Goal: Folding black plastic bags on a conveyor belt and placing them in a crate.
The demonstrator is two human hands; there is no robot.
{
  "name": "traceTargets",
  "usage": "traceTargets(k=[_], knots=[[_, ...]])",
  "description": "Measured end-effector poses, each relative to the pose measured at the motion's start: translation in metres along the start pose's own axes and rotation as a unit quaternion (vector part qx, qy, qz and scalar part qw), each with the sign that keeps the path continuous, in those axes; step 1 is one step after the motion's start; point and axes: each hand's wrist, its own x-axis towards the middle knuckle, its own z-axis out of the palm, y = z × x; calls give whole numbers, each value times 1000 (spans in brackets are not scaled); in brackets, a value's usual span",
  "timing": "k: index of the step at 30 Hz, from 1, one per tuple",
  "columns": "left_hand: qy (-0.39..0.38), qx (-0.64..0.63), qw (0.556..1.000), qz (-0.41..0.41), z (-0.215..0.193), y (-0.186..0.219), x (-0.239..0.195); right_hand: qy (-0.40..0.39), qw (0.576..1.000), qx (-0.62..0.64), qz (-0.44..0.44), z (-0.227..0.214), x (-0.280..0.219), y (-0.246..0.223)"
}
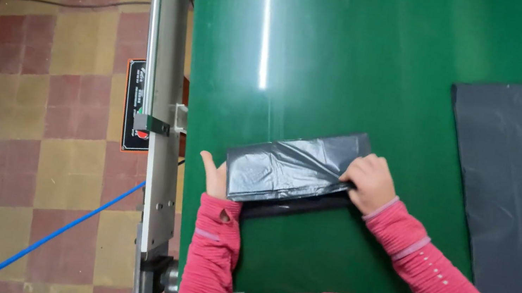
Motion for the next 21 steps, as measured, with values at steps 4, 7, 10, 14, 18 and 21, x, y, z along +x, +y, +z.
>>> traceTargets(k=[4,7,10,14,18,21], knots=[[89,206,970,96,-5,3,-33,11,999,-43,-6,10,-33,-15],[98,616,710,327,79,10,-89,-19,996,-87,10,0,-34,-26],[-53,854,295,425,106,10,-117,-43,995,-92,-9,-7,-31,-56],[-164,926,189,282,59,-10,-103,-125,991,-30,-37,15,-31,-117],[-336,859,376,89,96,-26,-84,-48,994,62,-81,81,-104,-100],[-266,707,649,-85,67,-41,-23,20,986,167,18,123,-157,-75]])
